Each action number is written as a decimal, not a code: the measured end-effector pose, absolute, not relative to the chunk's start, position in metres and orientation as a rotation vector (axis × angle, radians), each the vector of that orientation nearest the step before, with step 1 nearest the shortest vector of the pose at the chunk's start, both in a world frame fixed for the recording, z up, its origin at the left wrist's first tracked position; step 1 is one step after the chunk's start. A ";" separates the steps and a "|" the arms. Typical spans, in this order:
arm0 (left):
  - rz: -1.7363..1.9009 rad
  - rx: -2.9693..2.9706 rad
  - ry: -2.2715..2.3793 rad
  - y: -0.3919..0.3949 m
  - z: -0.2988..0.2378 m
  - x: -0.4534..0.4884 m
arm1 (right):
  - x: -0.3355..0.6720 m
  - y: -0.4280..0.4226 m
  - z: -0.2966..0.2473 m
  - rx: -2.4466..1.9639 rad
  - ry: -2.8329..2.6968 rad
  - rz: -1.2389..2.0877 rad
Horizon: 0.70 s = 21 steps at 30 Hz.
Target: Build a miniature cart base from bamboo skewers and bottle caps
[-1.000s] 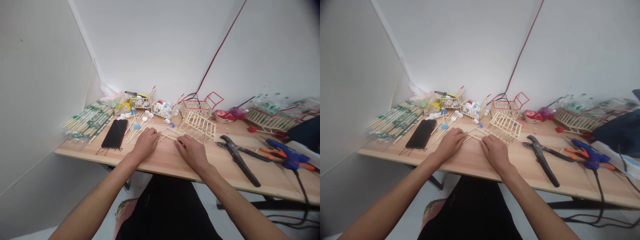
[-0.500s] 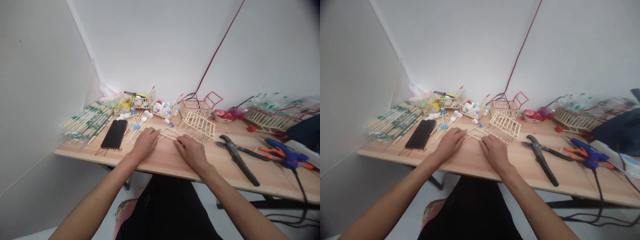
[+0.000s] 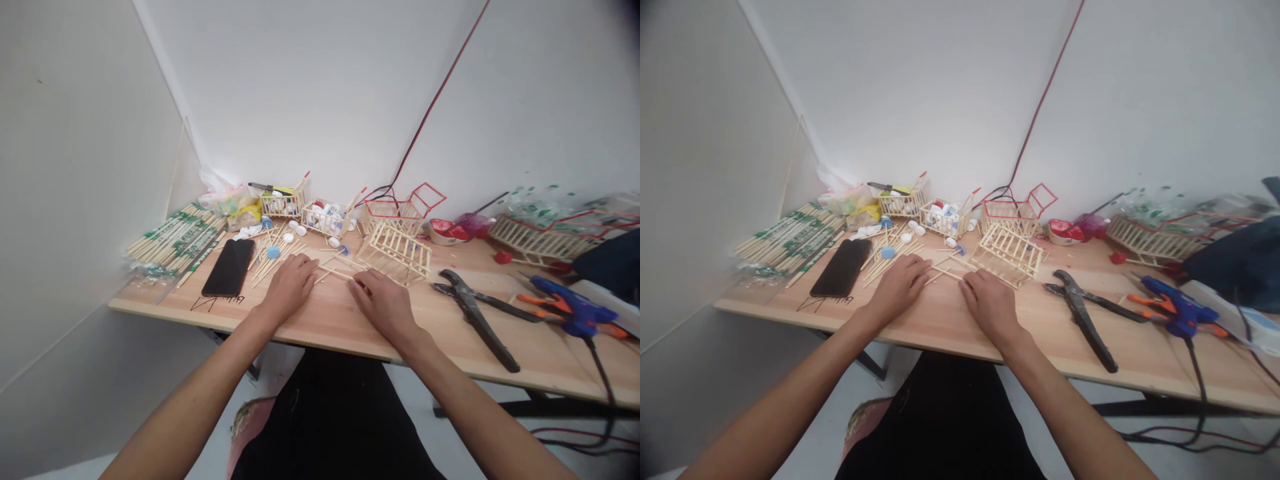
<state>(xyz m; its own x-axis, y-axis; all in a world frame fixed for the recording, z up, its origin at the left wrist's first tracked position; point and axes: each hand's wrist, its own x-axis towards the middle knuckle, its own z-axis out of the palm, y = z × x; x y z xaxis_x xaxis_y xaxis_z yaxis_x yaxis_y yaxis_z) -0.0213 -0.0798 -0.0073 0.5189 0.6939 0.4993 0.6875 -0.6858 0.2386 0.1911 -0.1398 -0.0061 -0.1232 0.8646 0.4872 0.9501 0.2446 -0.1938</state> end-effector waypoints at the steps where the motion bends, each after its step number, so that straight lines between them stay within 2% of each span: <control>1: 0.905 2.724 1.247 -0.080 -0.007 -0.021 | 0.191 -0.140 -0.006 -1.651 -2.018 -0.219; 21: 0.839 2.746 1.237 -0.080 -0.007 -0.021 | 0.191 -0.140 -0.005 -1.644 -2.012 -0.196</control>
